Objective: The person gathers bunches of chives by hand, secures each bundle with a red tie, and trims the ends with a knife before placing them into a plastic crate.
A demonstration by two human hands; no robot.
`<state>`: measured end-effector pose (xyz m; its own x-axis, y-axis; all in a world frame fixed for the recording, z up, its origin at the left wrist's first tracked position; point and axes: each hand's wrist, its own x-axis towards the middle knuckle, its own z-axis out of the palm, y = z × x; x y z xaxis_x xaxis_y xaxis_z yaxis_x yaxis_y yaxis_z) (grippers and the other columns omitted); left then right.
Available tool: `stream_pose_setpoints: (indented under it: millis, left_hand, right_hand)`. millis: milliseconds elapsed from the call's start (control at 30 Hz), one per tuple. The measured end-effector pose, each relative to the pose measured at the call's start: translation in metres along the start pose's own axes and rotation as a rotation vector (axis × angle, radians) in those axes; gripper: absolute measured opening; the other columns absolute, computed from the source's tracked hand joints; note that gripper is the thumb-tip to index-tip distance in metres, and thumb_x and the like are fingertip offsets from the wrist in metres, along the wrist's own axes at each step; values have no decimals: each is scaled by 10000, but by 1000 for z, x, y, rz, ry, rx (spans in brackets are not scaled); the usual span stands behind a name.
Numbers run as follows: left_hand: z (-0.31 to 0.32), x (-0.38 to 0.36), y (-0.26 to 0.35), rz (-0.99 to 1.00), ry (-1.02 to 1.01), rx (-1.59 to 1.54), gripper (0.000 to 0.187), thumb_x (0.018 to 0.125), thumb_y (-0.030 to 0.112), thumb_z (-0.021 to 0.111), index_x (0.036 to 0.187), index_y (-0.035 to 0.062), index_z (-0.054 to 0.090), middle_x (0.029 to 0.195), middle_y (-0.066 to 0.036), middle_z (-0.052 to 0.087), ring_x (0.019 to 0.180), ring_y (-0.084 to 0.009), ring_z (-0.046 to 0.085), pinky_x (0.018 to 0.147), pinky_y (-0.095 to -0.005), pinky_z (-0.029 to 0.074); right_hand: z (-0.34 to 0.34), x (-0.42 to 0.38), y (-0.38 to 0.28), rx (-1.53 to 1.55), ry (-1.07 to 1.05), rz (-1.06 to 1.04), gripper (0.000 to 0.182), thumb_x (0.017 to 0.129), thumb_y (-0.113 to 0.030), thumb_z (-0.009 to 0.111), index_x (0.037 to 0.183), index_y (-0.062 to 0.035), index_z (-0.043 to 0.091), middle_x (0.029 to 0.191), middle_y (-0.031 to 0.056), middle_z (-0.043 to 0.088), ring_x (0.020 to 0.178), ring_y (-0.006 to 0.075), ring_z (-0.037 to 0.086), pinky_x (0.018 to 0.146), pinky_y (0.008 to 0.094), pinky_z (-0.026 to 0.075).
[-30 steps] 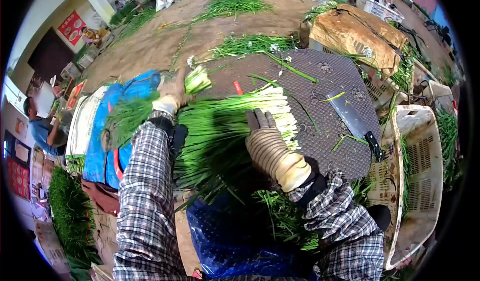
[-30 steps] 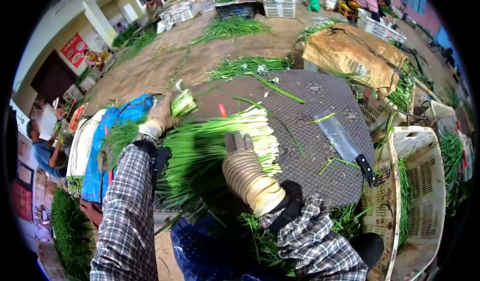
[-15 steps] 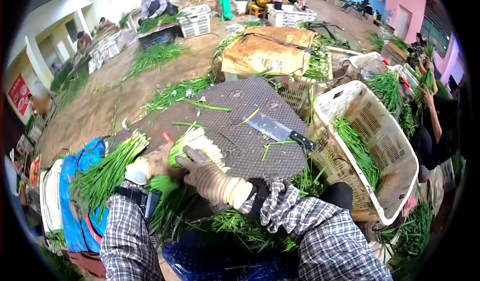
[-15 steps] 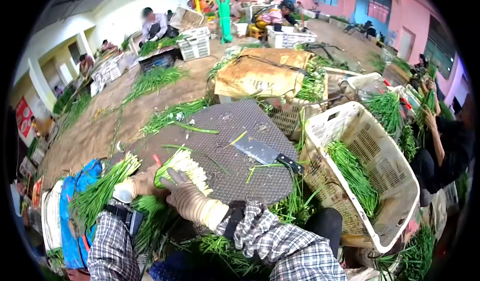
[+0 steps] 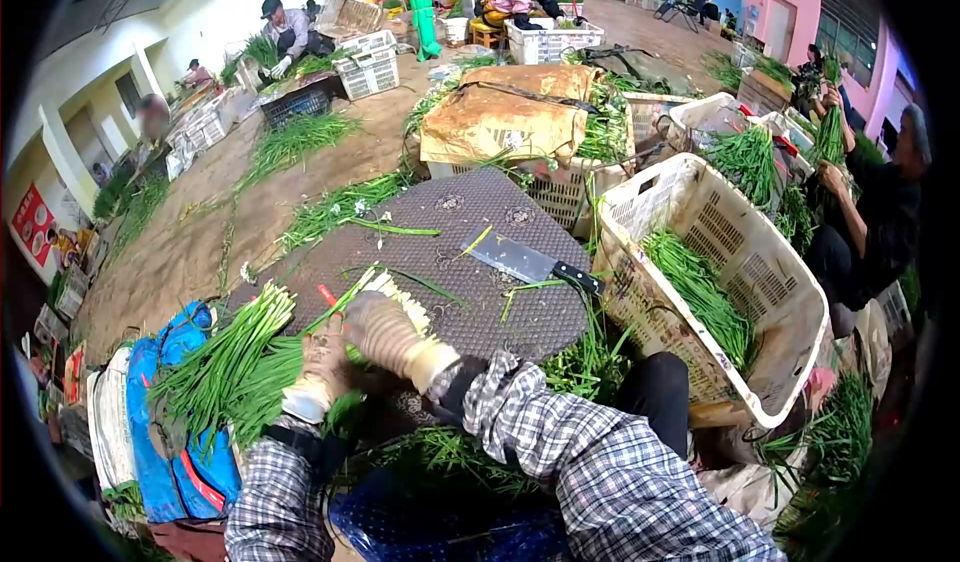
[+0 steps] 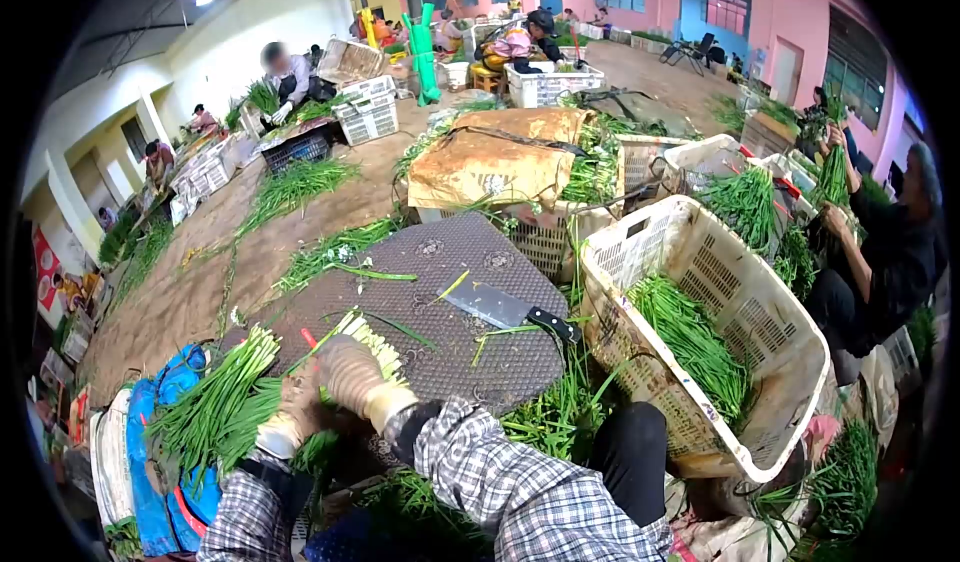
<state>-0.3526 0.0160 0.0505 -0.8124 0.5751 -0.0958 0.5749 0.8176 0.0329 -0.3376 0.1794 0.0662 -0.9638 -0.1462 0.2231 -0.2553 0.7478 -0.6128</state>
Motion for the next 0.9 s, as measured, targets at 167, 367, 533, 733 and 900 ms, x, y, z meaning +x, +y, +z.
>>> stream_pose_setpoints:
  millis: [167,367,533,733,900]
  left_hand:
    - [-8,0,23,-80,99,79,1182,526,672,783,1406,22,334,1366,-168,454,1294,-325,407,1092,-519,242]
    - [-42,11,9,-132,-46,-137,1027,547,531,844,1376,92,425,1063,-198,651,992,-337,632,854,-370,499]
    - [-45,14,13,-168,-55,-110,951,536,482,870,1307,67,498,1026,-187,663,946,-315,648,828,-402,514]
    - [-13,6,29,57,400,-83,596,584,446,815,1022,81,639,937,-114,671,825,-309,647,710,-409,516]
    - [21,11,-20,242,390,-419,532,640,438,794,997,76,637,876,-134,666,795,-310,650,692,-410,508]
  right_hand:
    - [11,17,5,-117,1,-60,282,789,-268,594,740,-6,687,729,209,639,696,386,623,670,455,508]
    - [5,30,20,33,-28,57,301,825,-336,609,842,-52,707,762,189,659,738,370,639,703,452,505]
    - [16,29,29,49,52,20,309,818,-361,627,842,-65,709,757,178,657,723,360,634,698,453,501]
    - [13,22,4,-48,115,-72,245,827,-243,563,821,-39,699,740,177,655,688,358,632,629,452,504]
    - [-14,21,-13,-197,73,-502,225,787,-265,584,733,-102,729,769,129,696,727,344,660,661,411,527]
